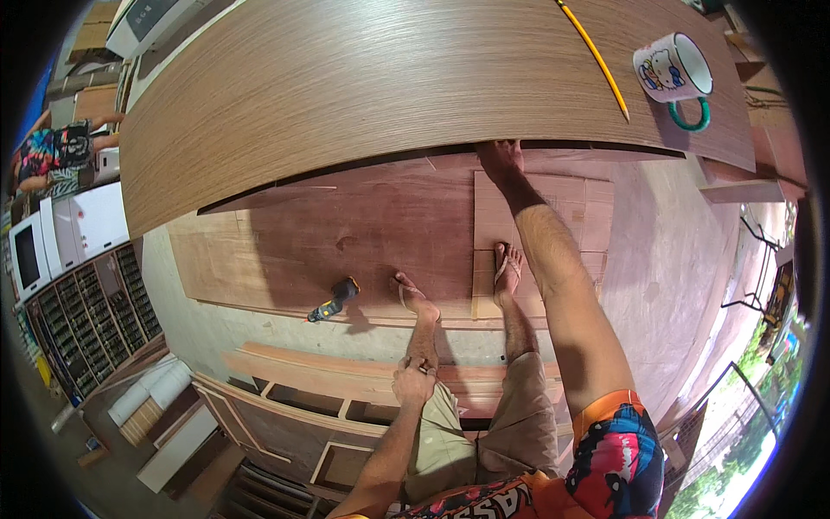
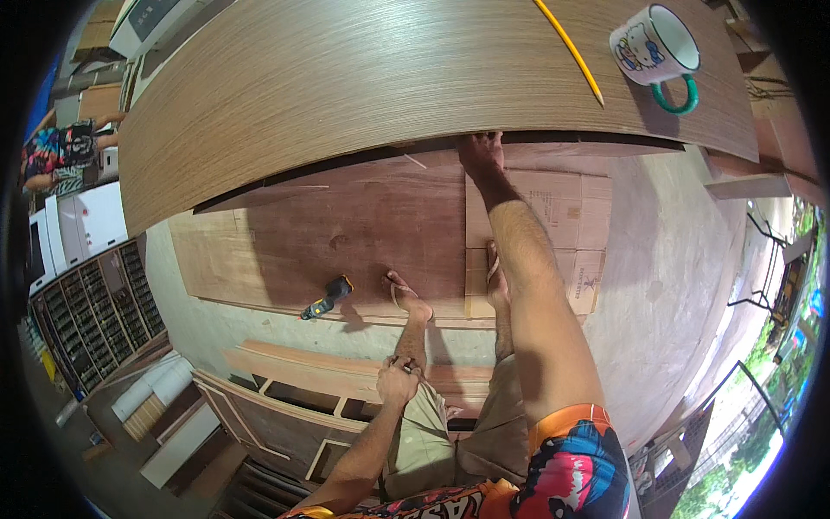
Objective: The person picks up wood panels, carries one to a table saw, makes several cuts by pushing the wood through the blade, and then marks other wood panels using a pencil.
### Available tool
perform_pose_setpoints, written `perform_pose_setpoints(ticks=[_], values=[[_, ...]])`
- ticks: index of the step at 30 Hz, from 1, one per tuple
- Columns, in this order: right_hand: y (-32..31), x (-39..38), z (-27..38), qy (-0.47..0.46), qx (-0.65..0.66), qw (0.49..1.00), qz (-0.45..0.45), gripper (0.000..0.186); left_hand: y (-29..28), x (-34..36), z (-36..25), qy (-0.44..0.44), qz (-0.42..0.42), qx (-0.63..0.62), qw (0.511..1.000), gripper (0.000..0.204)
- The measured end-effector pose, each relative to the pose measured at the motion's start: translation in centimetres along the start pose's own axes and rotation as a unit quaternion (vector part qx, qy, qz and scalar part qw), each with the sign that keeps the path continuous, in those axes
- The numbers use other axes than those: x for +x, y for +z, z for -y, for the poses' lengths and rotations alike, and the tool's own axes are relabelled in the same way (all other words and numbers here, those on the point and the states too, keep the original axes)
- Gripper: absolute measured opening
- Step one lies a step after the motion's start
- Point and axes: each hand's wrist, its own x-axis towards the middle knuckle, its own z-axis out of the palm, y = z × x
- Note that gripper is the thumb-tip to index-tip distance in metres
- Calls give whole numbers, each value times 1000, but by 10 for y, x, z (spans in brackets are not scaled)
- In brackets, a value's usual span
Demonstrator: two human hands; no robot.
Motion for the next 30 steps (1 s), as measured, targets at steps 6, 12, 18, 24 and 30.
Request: perform_pose_setpoints(ticks=[6,12,18,24,30], values=[[-26,-2,-2,14,45,995,84,51,2,-1,0,-14,11,-10,1000,44],[-36,-11,-2,2,69,997,-14,56,3,-1,3,-26,12,-24,999,44],[-39,-59,71,-32,87,981,-172,64,2,1,9,-20,19,-45,999,44],[-58,0,187,-217,156,952,-150,61,4,2,21,-16,4,-64,998,43],[-58,58,203,-132,148,976,-94,55,5,4,32,-23,-1,-99,995,43]])
